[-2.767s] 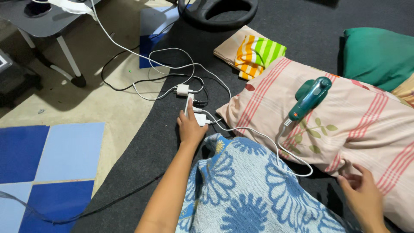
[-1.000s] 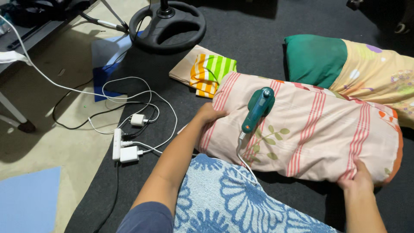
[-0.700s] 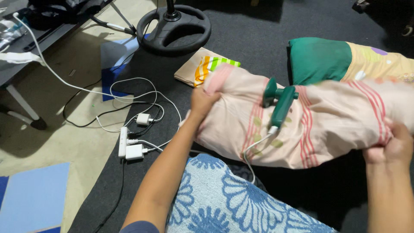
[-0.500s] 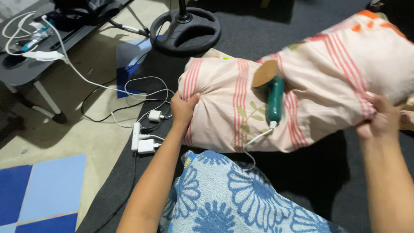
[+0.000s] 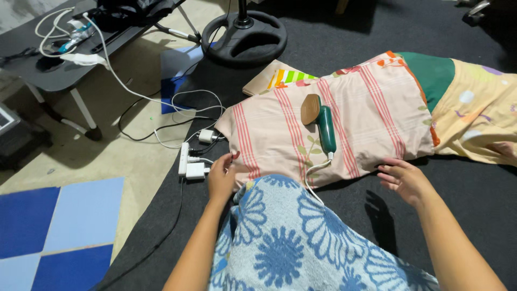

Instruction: The person irons a pillowcase on the floor using a handheld steam iron. They smooth the fabric with their hands, move the iron across the surface, and briefly adjust the power strip and a nearby cloth during the process.

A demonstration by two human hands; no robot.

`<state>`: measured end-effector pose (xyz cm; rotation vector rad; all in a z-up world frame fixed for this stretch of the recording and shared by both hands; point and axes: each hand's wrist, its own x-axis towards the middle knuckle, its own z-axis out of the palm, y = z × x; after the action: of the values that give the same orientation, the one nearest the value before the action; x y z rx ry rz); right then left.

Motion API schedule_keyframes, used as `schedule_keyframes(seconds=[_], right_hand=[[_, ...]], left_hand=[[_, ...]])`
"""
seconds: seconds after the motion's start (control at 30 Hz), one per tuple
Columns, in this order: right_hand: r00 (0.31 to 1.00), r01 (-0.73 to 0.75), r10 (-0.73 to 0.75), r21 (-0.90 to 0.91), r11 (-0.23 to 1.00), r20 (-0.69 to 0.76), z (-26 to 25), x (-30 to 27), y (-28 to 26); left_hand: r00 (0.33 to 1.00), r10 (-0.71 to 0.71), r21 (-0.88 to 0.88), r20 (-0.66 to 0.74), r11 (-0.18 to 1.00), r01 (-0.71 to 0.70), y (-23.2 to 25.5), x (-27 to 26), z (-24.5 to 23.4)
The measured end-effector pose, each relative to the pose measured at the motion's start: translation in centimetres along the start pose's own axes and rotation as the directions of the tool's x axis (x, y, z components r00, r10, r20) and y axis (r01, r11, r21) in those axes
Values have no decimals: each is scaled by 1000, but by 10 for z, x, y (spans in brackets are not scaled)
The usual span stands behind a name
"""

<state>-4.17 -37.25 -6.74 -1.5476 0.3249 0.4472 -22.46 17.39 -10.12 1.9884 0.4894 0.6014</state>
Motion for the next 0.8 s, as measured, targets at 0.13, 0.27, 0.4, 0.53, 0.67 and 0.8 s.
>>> schedule_keyframes(seconds=[0.13,0.27,0.4,0.53,0.67,0.8], right_hand=[[999,5,-5,-8,1000,37,23,-33,-15],[991,74,-82,73,995,109,57,-50,-30],[973,129,-146,104,986,180,88,-58,-49],[963,129,-147,94,987,224,97,-58,-52],[984,58,-29,-159,986,175,73,-40,-83],[975,152,-72,-389,909,213,55,0,-159]], left_hand=[[998,-63,-138,-2,988,62,-6,-13,-21],[999,5,-113,45,994,0,21,14,-41],[992,114,-10,62,993,-114,96,40,-60],[965,223,24,137,973,-228,187,59,-64],[765,443,244,467,767,-593,268,77,-47],[712,338,440,616,601,-667,319,111,-31]])
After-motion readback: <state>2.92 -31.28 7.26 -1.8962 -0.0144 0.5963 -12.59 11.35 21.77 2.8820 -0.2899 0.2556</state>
